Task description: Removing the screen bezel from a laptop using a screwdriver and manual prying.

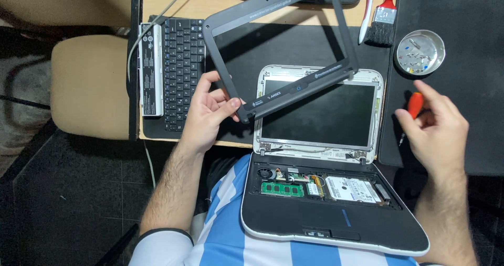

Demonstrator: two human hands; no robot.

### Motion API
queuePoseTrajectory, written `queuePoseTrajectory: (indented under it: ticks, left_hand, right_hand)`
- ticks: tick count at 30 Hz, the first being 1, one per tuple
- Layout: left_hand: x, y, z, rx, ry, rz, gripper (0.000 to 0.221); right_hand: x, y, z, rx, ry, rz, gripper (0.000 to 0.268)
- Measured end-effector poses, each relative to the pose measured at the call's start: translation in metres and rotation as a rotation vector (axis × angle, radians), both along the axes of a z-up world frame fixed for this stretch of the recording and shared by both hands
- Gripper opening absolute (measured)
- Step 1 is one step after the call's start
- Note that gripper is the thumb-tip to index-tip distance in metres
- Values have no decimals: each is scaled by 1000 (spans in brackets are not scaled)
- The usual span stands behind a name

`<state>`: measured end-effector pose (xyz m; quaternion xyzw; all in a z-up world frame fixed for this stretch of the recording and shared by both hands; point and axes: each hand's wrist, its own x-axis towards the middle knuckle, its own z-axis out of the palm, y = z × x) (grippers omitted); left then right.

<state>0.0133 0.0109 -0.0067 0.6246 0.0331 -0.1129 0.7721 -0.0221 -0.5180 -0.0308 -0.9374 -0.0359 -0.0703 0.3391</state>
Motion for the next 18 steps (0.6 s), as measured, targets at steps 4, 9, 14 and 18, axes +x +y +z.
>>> queuePoseTrajectory:
  ticks: [4,9,14,18]
  left_hand:
    - [5,-3,-9,10,24,18,55]
    - [10,-12,-12,-39,-1,-25,57]
    - [16,-23,-16,-43,-55,-71,56]
    - [22,-26,-17,100,-92,-33,62]
  right_hand:
    - [11,8,4,-101,3,33,67]
    - [21,26,13,-63,-187,43,41]
    - [47,70,38,493,164,69,61]
    - [58,84,45,634,295,61,62]
